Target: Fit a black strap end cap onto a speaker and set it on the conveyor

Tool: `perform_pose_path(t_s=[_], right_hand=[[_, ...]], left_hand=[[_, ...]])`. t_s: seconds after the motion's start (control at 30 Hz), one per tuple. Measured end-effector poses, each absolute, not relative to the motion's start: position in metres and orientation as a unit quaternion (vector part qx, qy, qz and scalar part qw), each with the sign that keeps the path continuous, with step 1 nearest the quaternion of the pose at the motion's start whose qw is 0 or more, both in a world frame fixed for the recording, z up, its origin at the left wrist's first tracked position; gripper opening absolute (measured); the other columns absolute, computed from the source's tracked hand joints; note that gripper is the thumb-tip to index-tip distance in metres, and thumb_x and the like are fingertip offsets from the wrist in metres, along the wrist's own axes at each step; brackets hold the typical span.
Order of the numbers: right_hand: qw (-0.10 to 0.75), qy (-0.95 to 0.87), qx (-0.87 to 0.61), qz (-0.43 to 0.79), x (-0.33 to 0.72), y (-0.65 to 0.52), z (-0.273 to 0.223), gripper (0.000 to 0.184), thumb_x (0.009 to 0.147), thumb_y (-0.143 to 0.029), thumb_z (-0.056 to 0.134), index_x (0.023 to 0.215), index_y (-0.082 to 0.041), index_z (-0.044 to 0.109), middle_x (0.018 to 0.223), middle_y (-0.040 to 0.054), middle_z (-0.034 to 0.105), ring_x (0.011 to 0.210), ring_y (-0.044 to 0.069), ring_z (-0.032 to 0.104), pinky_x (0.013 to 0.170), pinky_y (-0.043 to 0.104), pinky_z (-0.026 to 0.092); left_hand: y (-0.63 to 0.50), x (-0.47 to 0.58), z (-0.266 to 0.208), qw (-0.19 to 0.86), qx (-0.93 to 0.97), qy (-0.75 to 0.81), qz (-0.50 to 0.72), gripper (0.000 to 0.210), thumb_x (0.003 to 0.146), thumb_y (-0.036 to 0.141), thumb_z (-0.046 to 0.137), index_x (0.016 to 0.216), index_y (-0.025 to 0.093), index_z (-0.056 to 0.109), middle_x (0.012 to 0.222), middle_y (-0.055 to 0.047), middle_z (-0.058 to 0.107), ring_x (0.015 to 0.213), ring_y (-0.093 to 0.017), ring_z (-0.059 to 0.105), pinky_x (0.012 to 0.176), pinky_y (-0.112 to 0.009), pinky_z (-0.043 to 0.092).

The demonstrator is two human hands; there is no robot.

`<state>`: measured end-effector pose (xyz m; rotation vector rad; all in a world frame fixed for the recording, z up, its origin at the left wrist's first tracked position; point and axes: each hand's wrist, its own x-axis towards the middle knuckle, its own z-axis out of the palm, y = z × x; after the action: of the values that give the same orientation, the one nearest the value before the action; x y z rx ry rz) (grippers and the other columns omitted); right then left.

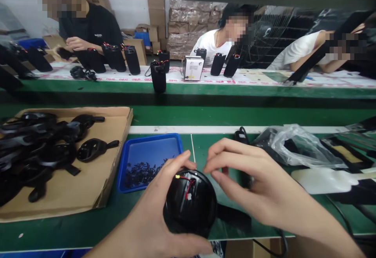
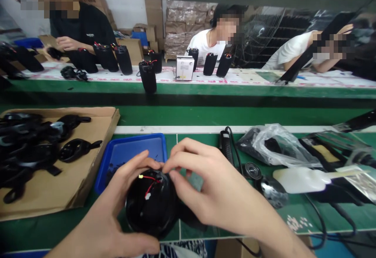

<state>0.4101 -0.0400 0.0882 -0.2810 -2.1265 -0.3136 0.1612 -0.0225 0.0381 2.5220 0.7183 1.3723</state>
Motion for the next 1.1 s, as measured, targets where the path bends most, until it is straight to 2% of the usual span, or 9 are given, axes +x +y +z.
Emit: perform_pose_path(t_s=[0.1, 0.2, 0.27, 0.4, 0.53, 0.7, 0.9, 1.0, 1.1], right_hand=[[0.419, -0.890, -0.137, -0.116, 0.406, -0.050, 0.090, 0.024, 0.097, -0.002, 0.054, 0.101, -0.022, 0.067, 0.114, -0.0037, 0.052, 0.099, 0.006, 0.054, 0.088, 0.014, 0.043], [0.346, -0.901, -0.199, -0.170, 0.399, -0.053, 0.093, 0.020, 0.093, -0.003, 0.063, 0.092, -0.022, 0.069, 0.111, -0.0018, 0.052, 0.097, 0.012, 0.052, 0.080, 0.024, 0.042], [0.320, -0.899, -0.215, -0.210, 0.394, -0.052, 0.095, 0.018, 0.095, -0.005, 0.063, 0.088, -0.021, 0.069, 0.110, -0.0003, 0.052, 0.097, 0.015, 0.050, 0.079, 0.027, 0.040], [0.289, -0.892, -0.235, -0.255, 0.390, -0.052, 0.093, 0.022, 0.098, -0.010, 0.060, 0.109, -0.027, 0.068, 0.116, -0.0008, 0.050, 0.096, 0.016, 0.049, 0.078, 0.028, 0.038], [0.262, -0.889, -0.270, -0.261, 0.390, -0.055, 0.090, 0.037, 0.097, -0.006, 0.057, 0.124, -0.032, 0.058, 0.119, 0.0000, 0.046, 0.091, 0.016, 0.047, 0.072, 0.026, 0.036], [0.230, -0.896, -0.278, -0.259, 0.387, -0.060, 0.090, 0.042, 0.094, -0.005, 0.064, 0.123, -0.035, 0.060, 0.122, 0.0005, 0.043, 0.096, 0.017, 0.044, 0.074, 0.027, 0.034], [0.228, -0.887, -0.246, -0.317, 0.379, -0.068, 0.093, 0.038, 0.077, 0.005, 0.074, 0.103, -0.022, 0.064, 0.117, 0.0051, 0.043, 0.106, 0.024, 0.045, 0.082, 0.033, 0.041], [0.258, -0.875, -0.223, -0.343, 0.380, -0.068, 0.087, 0.008, 0.094, -0.008, 0.064, 0.097, -0.014, 0.067, 0.119, 0.0107, 0.045, 0.100, 0.025, 0.046, 0.077, 0.035, 0.044], [0.329, -0.854, -0.227, -0.334, 0.383, -0.065, 0.071, 0.024, 0.111, -0.015, 0.041, 0.114, -0.015, 0.065, 0.133, 0.0074, 0.046, 0.112, 0.021, 0.047, 0.087, 0.033, 0.044]], left_hand=[[-0.021, 0.163, 0.037, 0.106, 0.850, 0.257, 0.447, 0.120, 0.063, 0.047, 0.098, 0.152, 0.060, 0.017, 0.156, -0.001, 0.038, 0.147, -0.040, 0.038, 0.120, -0.079, 0.023], [-0.023, 0.165, 0.041, 0.150, 0.842, 0.290, 0.430, 0.127, 0.060, 0.052, 0.098, 0.158, 0.051, 0.018, 0.165, -0.005, 0.026, 0.153, -0.043, 0.026, 0.123, -0.077, 0.017], [-0.025, 0.166, 0.045, 0.144, 0.843, 0.281, 0.437, 0.127, 0.059, 0.051, 0.099, 0.158, 0.052, 0.020, 0.166, -0.004, 0.027, 0.154, -0.042, 0.026, 0.124, -0.076, 0.018], [-0.028, 0.168, 0.050, 0.121, 0.850, 0.243, 0.451, 0.124, 0.060, 0.044, 0.100, 0.156, 0.058, 0.023, 0.168, 0.002, 0.027, 0.156, -0.039, 0.026, 0.123, -0.067, 0.035], [-0.027, 0.167, 0.053, 0.104, 0.861, 0.228, 0.443, 0.127, 0.061, 0.042, 0.100, 0.159, 0.053, 0.020, 0.169, 0.003, 0.023, 0.157, -0.035, 0.025, 0.121, -0.052, 0.046], [-0.024, 0.168, 0.054, 0.099, 0.874, 0.195, 0.435, 0.130, 0.062, 0.036, 0.100, 0.150, 0.071, 0.011, 0.163, 0.015, 0.031, 0.155, -0.024, 0.032, 0.121, -0.047, 0.047], [-0.019, 0.169, 0.052, 0.108, 0.875, 0.178, 0.437, 0.138, 0.056, 0.030, 0.102, 0.146, 0.075, 0.006, 0.158, 0.014, 0.033, 0.149, -0.025, 0.042, 0.122, -0.051, 0.045], [-0.017, 0.170, 0.049, 0.082, 0.877, 0.161, 0.445, 0.137, 0.059, 0.030, 0.100, 0.146, 0.075, 0.003, 0.161, 0.015, 0.030, 0.152, -0.025, 0.037, 0.124, -0.049, 0.043], [-0.018, 0.172, 0.047, 0.066, 0.868, 0.179, 0.458, 0.133, 0.063, 0.028, 0.096, 0.153, 0.065, 0.005, 0.159, 0.009, 0.036, 0.148, -0.025, 0.043, 0.121, -0.049, 0.047]])
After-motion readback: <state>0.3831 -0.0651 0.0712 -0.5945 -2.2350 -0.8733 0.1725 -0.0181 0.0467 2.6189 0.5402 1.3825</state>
